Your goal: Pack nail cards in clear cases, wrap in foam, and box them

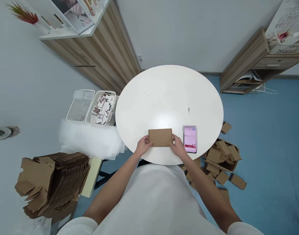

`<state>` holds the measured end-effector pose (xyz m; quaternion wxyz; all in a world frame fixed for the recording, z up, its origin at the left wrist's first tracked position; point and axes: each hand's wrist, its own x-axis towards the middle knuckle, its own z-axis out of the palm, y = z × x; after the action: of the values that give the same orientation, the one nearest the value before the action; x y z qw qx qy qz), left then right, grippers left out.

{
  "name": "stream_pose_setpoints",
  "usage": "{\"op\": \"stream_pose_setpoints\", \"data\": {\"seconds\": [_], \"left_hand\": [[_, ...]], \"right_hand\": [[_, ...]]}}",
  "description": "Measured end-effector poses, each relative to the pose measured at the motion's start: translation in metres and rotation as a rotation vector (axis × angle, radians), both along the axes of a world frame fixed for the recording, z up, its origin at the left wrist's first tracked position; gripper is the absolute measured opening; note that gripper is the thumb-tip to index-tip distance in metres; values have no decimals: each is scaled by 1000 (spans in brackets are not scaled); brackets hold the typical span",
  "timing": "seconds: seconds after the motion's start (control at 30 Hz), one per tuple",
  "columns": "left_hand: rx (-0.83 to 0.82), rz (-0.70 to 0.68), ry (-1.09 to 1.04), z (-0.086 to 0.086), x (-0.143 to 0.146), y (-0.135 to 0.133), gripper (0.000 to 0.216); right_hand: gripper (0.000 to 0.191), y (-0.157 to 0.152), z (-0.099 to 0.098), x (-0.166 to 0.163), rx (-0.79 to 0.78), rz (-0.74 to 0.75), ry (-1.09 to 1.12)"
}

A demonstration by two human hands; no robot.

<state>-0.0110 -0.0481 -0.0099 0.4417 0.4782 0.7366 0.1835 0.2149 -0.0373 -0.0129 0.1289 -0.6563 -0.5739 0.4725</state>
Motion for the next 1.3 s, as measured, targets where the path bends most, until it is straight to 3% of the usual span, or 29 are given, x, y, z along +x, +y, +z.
{"op": "stream_pose_setpoints", "data": {"seconds": [0.27, 0.6, 0.8, 0.93, 1.07, 1.3], "left_hand": [[32, -95, 66, 2, 4, -11, 56], [9, 57, -52, -3, -15, -12, 60], [43, 50, -122, -14, -27, -13, 61], [58, -7, -147, -14, -32, -13, 59], [87, -121, -186, -7, -36, -13, 64], [118, -480, -209, 16, -13, -4, 63]], "right_hand": [[61, -1, -4, -10, -11, 6, 70], [48, 5, -7, -20, -86, -88, 108], [44, 8, -10, -38, 24, -165, 34], [41, 4, 1, -50, 53, -239, 30], [44, -22, 18, -57, 51, -431, 27], [53, -112, 38, -58, 47, -827, 199]]}}
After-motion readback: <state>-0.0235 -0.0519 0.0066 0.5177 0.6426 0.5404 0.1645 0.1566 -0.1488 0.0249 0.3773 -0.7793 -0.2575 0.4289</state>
